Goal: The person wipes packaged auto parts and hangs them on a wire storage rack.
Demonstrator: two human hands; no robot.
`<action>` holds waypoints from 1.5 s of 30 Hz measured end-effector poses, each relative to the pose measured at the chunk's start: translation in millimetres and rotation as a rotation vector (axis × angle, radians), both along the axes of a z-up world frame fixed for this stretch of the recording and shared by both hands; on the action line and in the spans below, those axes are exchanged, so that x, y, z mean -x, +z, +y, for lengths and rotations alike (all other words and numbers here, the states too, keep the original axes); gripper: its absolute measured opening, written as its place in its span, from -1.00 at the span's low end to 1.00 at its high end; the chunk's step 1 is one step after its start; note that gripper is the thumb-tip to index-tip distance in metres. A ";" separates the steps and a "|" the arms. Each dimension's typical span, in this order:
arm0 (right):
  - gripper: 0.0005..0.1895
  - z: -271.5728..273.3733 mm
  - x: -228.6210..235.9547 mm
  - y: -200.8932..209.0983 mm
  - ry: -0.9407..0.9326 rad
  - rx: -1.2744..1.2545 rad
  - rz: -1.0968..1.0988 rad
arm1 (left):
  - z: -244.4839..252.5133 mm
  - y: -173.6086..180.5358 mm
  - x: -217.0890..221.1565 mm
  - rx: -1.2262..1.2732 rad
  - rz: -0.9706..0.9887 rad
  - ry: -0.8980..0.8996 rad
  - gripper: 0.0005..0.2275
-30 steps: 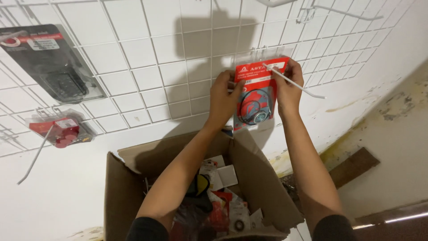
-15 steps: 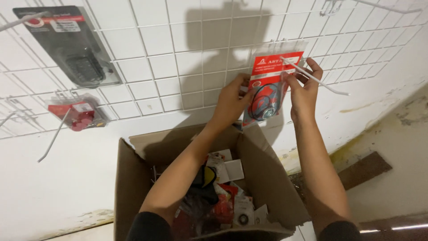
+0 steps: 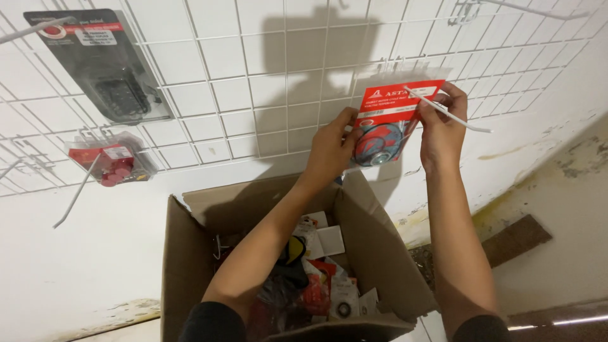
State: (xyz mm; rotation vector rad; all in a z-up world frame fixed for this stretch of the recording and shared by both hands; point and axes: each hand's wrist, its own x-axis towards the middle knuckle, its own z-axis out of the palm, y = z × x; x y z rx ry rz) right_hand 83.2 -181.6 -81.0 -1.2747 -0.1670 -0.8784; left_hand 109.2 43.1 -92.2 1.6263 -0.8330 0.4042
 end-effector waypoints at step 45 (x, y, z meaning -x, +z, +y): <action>0.04 260.5 -28.4 -254.3 1.049 1.674 0.740 | 151.6 -127.4 -58.4 -1.123 0.278 -0.031 -0.75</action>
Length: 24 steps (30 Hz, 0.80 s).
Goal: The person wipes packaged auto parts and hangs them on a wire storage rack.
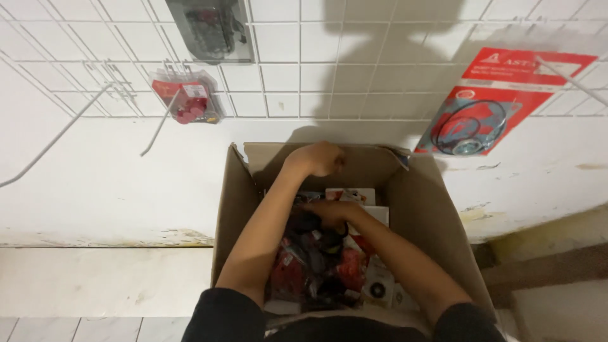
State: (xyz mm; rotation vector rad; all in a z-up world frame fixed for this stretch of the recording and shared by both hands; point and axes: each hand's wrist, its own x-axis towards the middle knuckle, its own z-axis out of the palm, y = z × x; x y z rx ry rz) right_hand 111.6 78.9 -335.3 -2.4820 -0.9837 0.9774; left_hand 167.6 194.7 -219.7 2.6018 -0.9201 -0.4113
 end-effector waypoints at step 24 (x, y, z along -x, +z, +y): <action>-0.27 -83.8 -36.8 -15.8 -0.195 0.257 -0.449 | -9.4 -115.6 -22.7 -0.273 0.272 -0.150 -0.70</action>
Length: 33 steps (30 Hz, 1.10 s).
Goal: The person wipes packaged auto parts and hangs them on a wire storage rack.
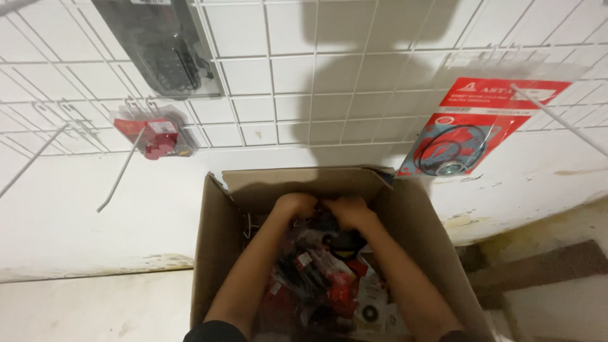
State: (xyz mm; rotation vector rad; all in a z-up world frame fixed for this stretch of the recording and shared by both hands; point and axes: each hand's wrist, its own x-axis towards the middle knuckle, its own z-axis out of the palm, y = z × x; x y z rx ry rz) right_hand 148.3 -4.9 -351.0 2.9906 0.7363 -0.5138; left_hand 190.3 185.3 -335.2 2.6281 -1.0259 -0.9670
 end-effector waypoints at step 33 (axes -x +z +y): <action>-0.38 43.4 132.3 277.8 -0.032 -0.989 -1.140 | -4.4 247.3 131.7 1.692 0.549 0.599 -0.26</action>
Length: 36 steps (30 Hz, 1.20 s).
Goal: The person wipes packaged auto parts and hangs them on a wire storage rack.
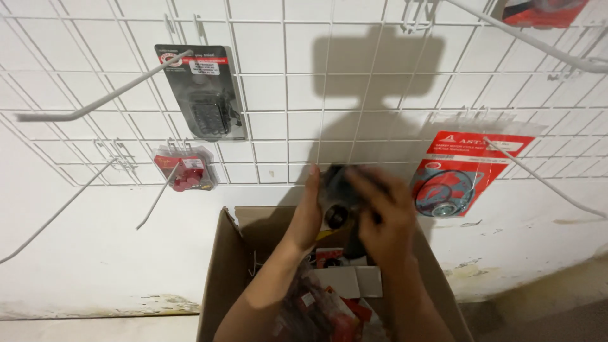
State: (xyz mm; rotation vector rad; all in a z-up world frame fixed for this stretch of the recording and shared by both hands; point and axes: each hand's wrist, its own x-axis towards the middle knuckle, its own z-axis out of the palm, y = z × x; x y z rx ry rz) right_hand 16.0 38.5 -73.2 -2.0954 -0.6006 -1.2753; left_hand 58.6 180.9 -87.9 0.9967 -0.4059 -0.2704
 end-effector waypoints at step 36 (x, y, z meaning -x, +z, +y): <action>-0.49 -10.4 2.3 -5.7 -0.050 0.051 0.113 | -3.8 -41.8 -20.2 0.087 0.298 0.006 -0.36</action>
